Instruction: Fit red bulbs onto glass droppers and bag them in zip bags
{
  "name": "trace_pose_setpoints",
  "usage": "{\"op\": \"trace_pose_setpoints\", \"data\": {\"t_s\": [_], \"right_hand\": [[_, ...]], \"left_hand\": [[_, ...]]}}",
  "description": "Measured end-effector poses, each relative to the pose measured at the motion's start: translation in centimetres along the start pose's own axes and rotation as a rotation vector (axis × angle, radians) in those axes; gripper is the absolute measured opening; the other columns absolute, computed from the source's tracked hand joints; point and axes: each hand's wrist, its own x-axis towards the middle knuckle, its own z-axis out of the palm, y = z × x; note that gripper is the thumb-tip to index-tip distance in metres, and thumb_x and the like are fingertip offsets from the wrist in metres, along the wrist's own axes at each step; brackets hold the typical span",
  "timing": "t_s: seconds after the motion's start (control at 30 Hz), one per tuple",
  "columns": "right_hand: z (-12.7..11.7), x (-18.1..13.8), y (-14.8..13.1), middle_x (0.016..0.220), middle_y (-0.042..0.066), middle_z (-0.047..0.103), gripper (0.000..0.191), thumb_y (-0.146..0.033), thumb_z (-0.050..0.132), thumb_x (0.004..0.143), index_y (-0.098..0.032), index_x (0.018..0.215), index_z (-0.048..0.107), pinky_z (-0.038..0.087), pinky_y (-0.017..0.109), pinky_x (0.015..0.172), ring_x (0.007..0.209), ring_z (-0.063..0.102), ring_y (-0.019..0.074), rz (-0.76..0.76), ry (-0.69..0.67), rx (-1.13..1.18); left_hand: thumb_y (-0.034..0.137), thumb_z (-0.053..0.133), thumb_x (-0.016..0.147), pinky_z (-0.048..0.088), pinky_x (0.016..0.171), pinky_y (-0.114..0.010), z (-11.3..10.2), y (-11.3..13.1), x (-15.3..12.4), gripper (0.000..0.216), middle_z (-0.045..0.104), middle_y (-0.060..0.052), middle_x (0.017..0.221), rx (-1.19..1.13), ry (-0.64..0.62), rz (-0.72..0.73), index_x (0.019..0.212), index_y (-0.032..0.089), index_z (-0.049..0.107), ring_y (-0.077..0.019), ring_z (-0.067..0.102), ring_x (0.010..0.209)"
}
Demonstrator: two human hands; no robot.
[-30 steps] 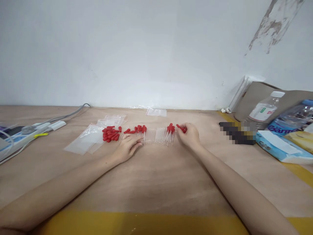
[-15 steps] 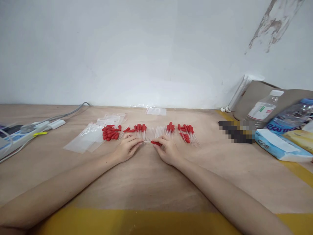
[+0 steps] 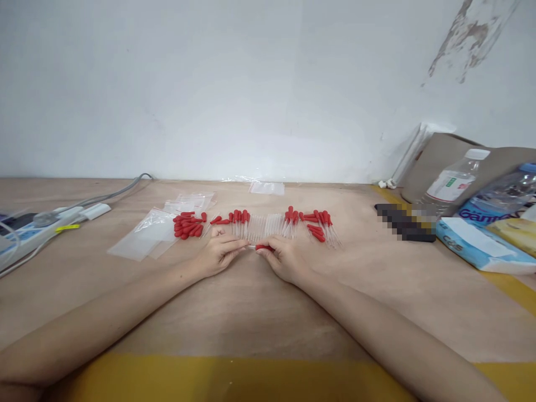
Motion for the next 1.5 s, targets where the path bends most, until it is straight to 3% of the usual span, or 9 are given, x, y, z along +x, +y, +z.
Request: {"op": "trace_pose_setpoints", "data": {"t_s": [0.37,0.67,1.0,1.5], "right_hand": [[-0.2,-0.2,0.2,0.077,0.003,0.063,0.012,-0.025,0.049,0.083,-0.019,0.084,0.060,0.046,0.026,0.065,0.070,0.057,0.0132,-0.080,-0.059,-0.072],[0.0,-0.4,0.2,0.073,0.005,0.062,0.015,-0.027,0.048,0.084,-0.020,0.083,0.062,0.047,0.029,0.064,0.069,0.057,0.0155,-0.204,-0.030,-0.222],[-0.4,0.4,0.5,0.075,0.003,0.065,0.011,-0.028,0.055,0.080,-0.020,0.081,0.063,0.048,0.028,0.064,0.069,0.059,0.0143,0.003,-0.042,-0.048],[-0.2,0.7,-0.3,0.074,0.004,0.063,0.012,-0.025,0.051,0.082,-0.018,0.082,0.061,0.047,0.027,0.063,0.069,0.058,0.0144,-0.113,-0.145,-0.130]], "left_hand": [[0.026,0.041,0.090,0.026,0.068,-0.032,-0.3,0.6,0.0,0.022,0.069,-0.002,0.080,0.069,0.009,0.087,0.097,0.022,0.062,-0.0128,0.060,0.068],[0.026,0.040,0.090,0.027,0.067,-0.031,-0.2,0.7,0.1,0.023,0.067,-0.001,0.074,0.123,-0.032,0.122,0.094,0.022,0.061,-0.0130,0.059,0.068],[0.030,0.041,0.089,0.031,0.077,-0.032,0.1,0.2,-0.2,0.022,0.067,-0.001,0.078,0.014,0.027,-0.010,0.095,0.020,0.060,-0.0125,0.059,0.069],[0.028,0.042,0.089,0.032,0.073,-0.031,0.1,1.2,-0.1,0.024,0.064,0.000,0.065,0.002,0.037,0.059,0.082,0.019,0.063,-0.0118,0.056,0.062]]}}
